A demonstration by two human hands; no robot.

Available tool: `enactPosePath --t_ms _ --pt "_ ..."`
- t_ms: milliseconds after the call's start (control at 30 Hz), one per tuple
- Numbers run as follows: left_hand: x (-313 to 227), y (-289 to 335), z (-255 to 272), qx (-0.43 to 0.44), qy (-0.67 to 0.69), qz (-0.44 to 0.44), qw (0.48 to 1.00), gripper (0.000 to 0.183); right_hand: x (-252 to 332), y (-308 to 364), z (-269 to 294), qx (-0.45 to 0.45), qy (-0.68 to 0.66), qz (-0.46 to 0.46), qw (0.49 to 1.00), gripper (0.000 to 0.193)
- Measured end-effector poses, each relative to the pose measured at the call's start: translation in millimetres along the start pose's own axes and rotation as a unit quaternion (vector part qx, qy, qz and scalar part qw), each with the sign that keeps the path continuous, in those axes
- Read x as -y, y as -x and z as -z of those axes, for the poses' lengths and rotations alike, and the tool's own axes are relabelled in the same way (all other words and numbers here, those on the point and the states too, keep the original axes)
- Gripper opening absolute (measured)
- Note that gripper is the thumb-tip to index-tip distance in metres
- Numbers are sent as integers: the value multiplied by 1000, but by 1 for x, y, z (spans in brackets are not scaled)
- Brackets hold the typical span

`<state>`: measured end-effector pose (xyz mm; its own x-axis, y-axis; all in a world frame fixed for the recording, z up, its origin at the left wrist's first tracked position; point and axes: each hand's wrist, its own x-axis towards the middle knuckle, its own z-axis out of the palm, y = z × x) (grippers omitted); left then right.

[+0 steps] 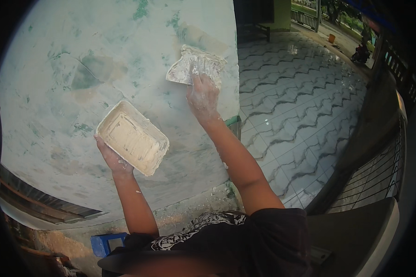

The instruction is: Applying putty or plaster to an exterior wall using a scraper.

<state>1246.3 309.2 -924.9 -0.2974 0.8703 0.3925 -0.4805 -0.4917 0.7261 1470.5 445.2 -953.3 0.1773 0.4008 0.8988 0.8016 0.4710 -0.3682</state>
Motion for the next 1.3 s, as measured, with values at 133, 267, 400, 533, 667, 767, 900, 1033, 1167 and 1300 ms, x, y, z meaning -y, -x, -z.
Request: enactPosePath --t_ms 133,267,400,533,667,767,900,1033,1167,1300 --pt "-10 2 4 5 5 15 1000 68 7 61 22 159 -23 102 982 58" --pt "-12 7 9 24 28 -11 999 67 -14 12 71 52 -44 25 997 41" --pt "-7 11 16 18 21 2 1000 67 -37 -72 88 -110 -45 33 992 33" --pt "-12 22 18 -7 4 14 1000 68 -29 -65 65 -68 25 41 997 46" --pt "-9 21 24 -12 8 20 1000 70 -29 49 -5 60 25 69 995 73" --pt "-15 28 38 -30 -4 28 999 71 -13 110 3 87 -13 105 991 72" --pt "-28 31 53 -28 8 24 999 72 -20 121 25 75 -59 6 995 64" --pt "-31 37 47 -60 4 28 998 73 -37 64 30 -93 -61 -76 991 60" --pt "-23 31 35 -60 14 40 997 71 -20 82 -34 -51 -29 -79 995 59" --pt "-13 27 30 -14 3 36 999 69 29 154 -46 40 -131 -4 991 61"
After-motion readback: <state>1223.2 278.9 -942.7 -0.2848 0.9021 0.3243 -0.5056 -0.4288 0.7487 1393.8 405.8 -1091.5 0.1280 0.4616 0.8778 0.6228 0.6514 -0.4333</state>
